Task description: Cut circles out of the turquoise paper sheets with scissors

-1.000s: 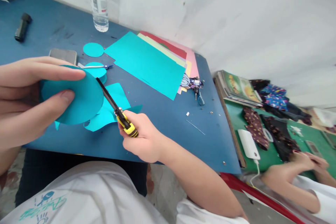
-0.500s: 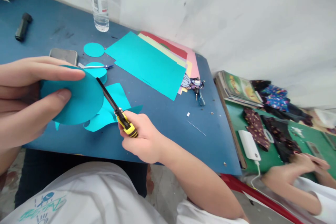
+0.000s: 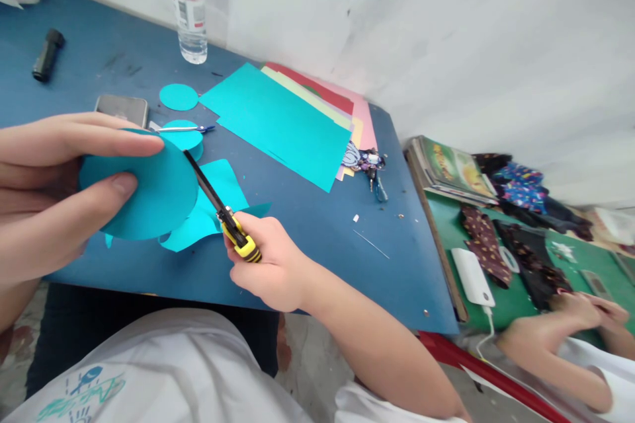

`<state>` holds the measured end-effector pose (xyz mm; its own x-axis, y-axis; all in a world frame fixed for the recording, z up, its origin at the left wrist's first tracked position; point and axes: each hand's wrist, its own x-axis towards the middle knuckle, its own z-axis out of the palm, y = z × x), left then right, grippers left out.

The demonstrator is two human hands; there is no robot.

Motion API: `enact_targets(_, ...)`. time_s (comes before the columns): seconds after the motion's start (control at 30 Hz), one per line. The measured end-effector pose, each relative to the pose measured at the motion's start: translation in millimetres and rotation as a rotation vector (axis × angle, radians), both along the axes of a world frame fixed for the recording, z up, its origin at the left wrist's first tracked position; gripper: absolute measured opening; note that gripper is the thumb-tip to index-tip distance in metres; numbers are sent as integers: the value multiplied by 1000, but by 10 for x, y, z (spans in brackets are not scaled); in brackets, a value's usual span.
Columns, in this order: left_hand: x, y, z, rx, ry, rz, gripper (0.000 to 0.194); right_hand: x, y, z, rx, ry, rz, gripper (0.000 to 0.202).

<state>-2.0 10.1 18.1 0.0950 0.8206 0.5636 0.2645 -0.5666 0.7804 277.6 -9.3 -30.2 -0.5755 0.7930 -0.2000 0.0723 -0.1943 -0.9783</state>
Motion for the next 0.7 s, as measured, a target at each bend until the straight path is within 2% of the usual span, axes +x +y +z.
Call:
enact_targets(0.13,71,-16,40,77,-37,-3,48,2,9,-16,23,-11,11,24)
enact_targets(0.4,57,6,47,74,-26,5,50,-4,19,-3,15,-21,-27,20)
enact_targets(0.57,11,35,19,98,12,-22,54,6,43,-27,62,-27,5,21)
enact_targets(0.7,-4,71,-2,81,16,-6,51,25,61,-85,86,-12,-63,23)
